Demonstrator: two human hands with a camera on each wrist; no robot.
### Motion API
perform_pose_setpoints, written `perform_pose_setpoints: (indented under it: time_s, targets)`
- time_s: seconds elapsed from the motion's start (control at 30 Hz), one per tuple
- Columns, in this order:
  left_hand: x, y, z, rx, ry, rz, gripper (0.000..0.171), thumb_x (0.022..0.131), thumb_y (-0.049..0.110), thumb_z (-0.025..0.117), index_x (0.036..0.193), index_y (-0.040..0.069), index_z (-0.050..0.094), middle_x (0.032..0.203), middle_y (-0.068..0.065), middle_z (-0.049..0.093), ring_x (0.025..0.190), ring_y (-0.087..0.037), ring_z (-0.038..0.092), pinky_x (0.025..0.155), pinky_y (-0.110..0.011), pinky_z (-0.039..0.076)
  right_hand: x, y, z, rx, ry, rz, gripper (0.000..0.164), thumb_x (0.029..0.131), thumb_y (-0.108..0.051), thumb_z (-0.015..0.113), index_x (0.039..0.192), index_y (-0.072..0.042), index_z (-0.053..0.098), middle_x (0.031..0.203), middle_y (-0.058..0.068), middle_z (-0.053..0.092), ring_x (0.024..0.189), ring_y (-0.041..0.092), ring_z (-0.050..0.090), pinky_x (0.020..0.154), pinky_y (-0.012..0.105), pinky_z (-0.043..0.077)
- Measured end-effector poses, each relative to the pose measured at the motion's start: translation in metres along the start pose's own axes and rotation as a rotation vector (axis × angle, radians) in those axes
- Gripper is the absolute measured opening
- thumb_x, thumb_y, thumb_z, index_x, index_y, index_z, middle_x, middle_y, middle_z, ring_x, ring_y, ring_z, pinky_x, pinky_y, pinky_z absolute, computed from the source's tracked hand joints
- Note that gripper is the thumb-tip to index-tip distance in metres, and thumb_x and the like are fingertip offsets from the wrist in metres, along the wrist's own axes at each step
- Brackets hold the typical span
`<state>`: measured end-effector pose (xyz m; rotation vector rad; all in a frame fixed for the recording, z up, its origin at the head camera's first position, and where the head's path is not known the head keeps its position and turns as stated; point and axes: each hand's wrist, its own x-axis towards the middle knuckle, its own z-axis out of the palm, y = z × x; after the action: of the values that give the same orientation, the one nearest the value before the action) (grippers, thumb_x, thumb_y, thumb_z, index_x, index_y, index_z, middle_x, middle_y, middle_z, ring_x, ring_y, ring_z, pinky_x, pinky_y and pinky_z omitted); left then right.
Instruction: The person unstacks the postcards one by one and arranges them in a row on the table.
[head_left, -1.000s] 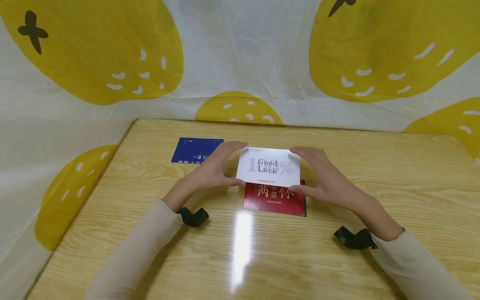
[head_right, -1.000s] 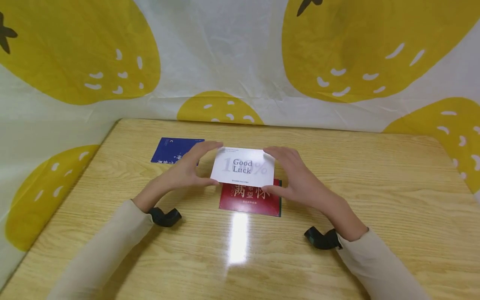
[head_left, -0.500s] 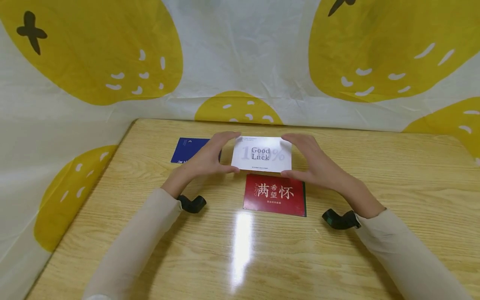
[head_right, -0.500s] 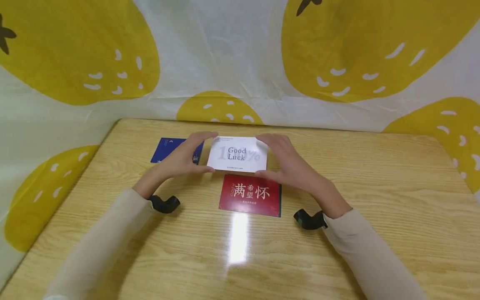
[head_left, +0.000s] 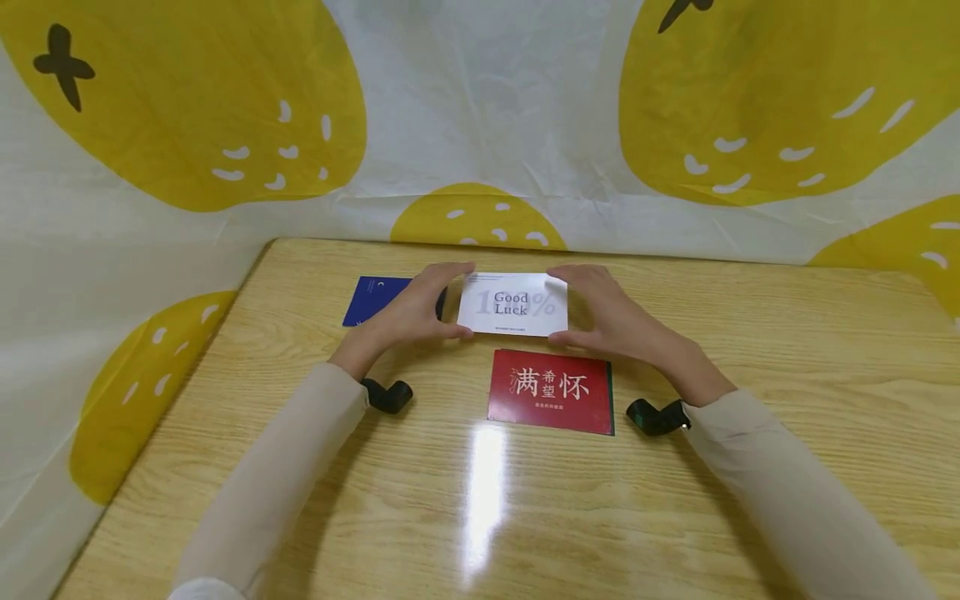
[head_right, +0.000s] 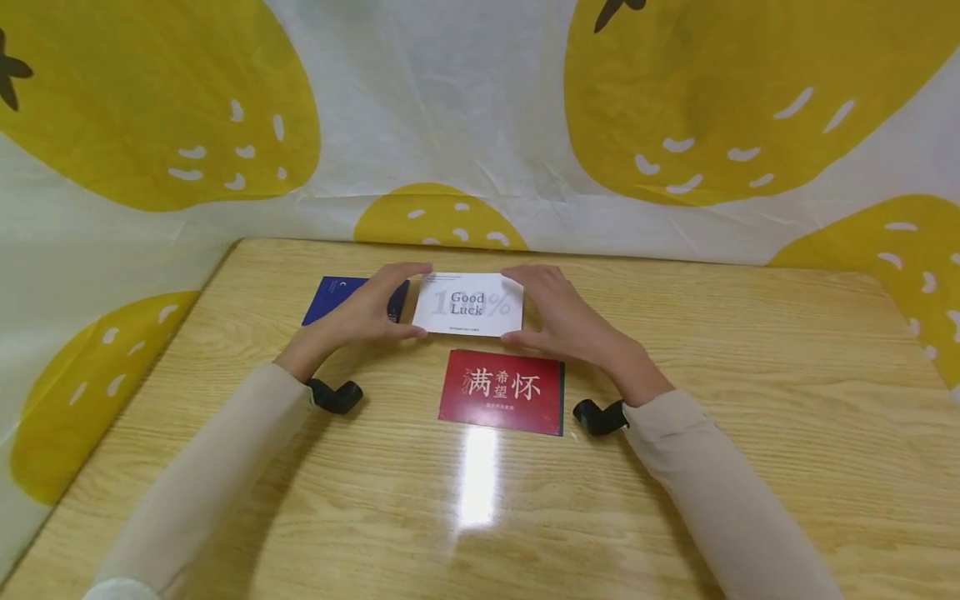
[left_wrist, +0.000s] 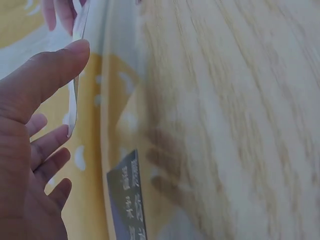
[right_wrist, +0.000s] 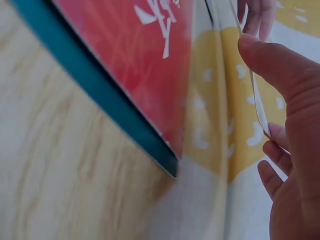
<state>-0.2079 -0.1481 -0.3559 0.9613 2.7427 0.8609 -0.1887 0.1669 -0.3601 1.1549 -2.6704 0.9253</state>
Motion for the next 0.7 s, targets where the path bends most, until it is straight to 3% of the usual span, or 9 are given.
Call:
perform_pose_setpoints:
  time_s: [0.5, 0.7]
  targets:
    - [-0.001, -0.015, 0.002, 0.001, -0.063, -0.062, 0.094, 0.073, 0.036, 0.083, 0.148, 0.010, 0.033, 0.149, -0.010, 0.034, 0.138, -0.027, 0.026, 0.112, -0.043, 0.022, 0.010, 0.005, 0.016, -0.001, -0.135, 0.154, 0.091, 0.076, -0.039, 0.081, 0.147, -0.006, 0.034, 0.143, 0.014, 0.041, 0.130, 0.031, 0.031, 0.108, 0.047, 0.025]
    - [-0.002, -0.019, 0.005, 0.012, -0.068, -0.081, 0.093, 0.074, 0.034, 0.083, 0.148, 0.010, 0.033, 0.148, -0.010, 0.035, 0.137, -0.026, 0.027, 0.112, -0.043, 0.022, 0.013, 0.006, 0.018, -0.003, -0.163, 0.176, 0.091, 0.077, -0.041, 0.079, 0.148, -0.008, 0.032, 0.144, 0.013, 0.040, 0.130, 0.030, 0.031, 0.108, 0.047, 0.026]
